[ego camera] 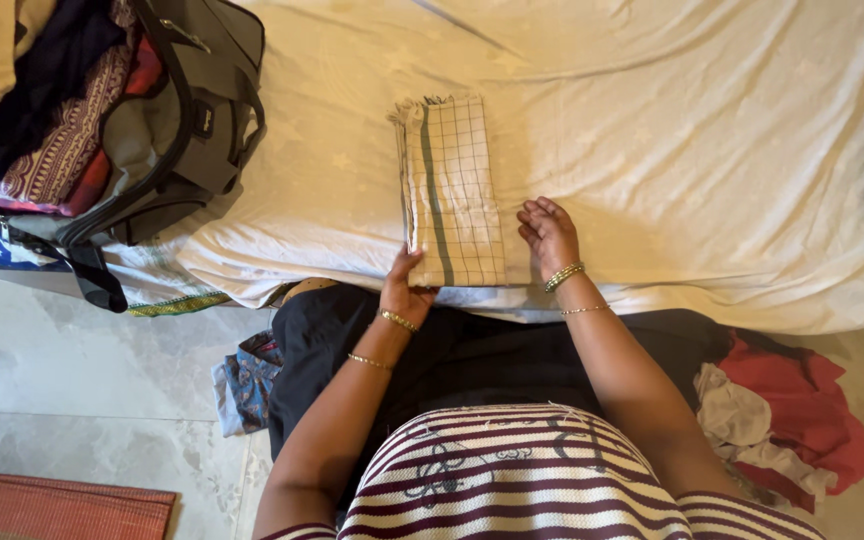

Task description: The person sits on the floor and folds a checkered towel, a floral patterned garment, and a white cloth on a bed. The person smooths the items with their hands and places the folded towel and garment into a gray duffel bag.

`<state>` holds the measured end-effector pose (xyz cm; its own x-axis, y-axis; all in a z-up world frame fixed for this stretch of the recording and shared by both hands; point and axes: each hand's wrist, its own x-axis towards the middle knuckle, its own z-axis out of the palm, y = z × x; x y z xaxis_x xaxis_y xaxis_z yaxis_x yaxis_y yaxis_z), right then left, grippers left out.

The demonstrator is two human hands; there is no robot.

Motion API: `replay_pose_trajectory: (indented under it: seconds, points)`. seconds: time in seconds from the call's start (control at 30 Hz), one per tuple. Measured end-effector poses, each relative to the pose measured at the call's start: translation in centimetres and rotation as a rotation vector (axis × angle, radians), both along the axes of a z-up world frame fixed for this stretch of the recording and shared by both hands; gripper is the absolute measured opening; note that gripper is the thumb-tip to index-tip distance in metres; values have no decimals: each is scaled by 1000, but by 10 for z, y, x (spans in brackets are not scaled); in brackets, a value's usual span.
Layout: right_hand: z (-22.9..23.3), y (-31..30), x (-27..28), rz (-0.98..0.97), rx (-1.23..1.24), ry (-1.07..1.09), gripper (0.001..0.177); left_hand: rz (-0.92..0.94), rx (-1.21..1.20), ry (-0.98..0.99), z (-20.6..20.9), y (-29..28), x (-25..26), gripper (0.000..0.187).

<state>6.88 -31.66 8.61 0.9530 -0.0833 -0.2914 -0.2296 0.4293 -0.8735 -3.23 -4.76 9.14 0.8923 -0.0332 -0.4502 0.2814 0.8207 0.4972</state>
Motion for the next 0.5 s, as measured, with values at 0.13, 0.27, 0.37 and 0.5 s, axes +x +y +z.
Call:
replay_pose_trajectory:
  seconds: [0.13, 0.27, 0.37, 0.5]
  points:
    - [1, -20, 0, 134, 184, 0, 28, 78, -125, 105, -17, -36, -25, 63]
    - [-9, -28, 1, 230, 241, -51, 31, 7, -2, 162, -44, -63, -22, 60]
    - [-12, -32, 1, 289, 293, -89, 32, 73, 155, 272, -43, -71, -9, 61]
    - [-8, -34, -3, 303, 340, -54, 34, 165, 318, 173, -19, -79, -3, 53]
